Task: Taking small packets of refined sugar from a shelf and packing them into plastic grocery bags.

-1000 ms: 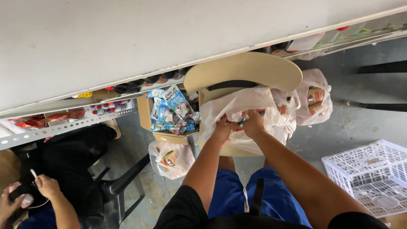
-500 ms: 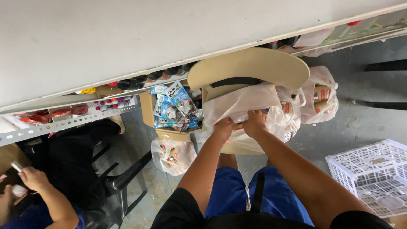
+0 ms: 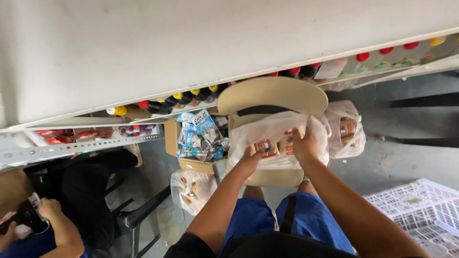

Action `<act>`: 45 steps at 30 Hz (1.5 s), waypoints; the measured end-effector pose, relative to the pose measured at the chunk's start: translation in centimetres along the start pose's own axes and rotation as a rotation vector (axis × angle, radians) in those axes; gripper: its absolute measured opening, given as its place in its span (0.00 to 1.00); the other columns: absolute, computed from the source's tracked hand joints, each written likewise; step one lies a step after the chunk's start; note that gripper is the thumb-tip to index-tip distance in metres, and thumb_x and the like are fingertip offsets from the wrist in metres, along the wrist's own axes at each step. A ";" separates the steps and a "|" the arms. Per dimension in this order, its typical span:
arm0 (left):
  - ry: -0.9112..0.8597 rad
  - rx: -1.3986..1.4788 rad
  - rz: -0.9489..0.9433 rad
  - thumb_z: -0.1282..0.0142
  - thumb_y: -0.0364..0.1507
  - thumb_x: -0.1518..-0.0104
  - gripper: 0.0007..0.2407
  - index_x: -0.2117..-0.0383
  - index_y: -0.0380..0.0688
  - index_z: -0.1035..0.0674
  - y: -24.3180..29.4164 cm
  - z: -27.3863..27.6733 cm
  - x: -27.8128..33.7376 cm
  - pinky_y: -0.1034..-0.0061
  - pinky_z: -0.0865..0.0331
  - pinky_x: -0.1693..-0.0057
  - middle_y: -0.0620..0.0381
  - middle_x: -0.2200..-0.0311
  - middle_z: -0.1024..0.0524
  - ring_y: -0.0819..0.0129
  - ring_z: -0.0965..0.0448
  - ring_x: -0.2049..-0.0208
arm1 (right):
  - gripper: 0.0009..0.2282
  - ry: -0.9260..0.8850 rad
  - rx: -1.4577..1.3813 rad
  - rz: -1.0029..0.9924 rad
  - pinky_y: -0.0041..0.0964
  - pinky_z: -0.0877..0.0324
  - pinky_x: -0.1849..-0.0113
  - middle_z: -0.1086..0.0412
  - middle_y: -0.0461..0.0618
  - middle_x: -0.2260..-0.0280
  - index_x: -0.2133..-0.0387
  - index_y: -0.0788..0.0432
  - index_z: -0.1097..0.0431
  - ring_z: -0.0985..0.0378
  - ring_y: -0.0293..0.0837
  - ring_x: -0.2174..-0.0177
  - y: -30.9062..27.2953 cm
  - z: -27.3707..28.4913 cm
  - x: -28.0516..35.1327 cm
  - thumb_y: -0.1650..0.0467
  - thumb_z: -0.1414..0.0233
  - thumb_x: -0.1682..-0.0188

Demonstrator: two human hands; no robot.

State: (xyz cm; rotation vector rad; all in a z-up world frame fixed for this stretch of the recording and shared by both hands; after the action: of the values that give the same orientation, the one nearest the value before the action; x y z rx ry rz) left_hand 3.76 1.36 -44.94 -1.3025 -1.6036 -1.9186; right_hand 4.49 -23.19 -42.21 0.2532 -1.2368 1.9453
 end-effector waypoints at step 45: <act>1.060 -0.048 -1.452 0.40 0.39 0.45 0.18 0.54 0.42 0.24 69.2 17.3 58.7 0.72 0.30 0.64 0.56 0.68 0.22 0.69 0.22 0.70 | 0.26 0.084 -0.075 1.484 0.49 0.39 0.43 0.35 0.59 0.44 0.45 0.61 0.31 0.34 0.56 0.44 -79.0 25.9 31.0 0.54 0.59 0.45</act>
State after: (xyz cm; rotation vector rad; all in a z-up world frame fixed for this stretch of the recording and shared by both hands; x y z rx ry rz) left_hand 30.30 12.29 42.88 1.2467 -1.8148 -2.4477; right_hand 34.14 -12.68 40.70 -1.0867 -1.5890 2.9837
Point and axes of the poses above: each hand's wrist, its own x-axis away from the middle knuckle, its own z-axis out of the back of the hand, y = z × x, the point moved 9 cm from there along -x, towards the middle knuckle
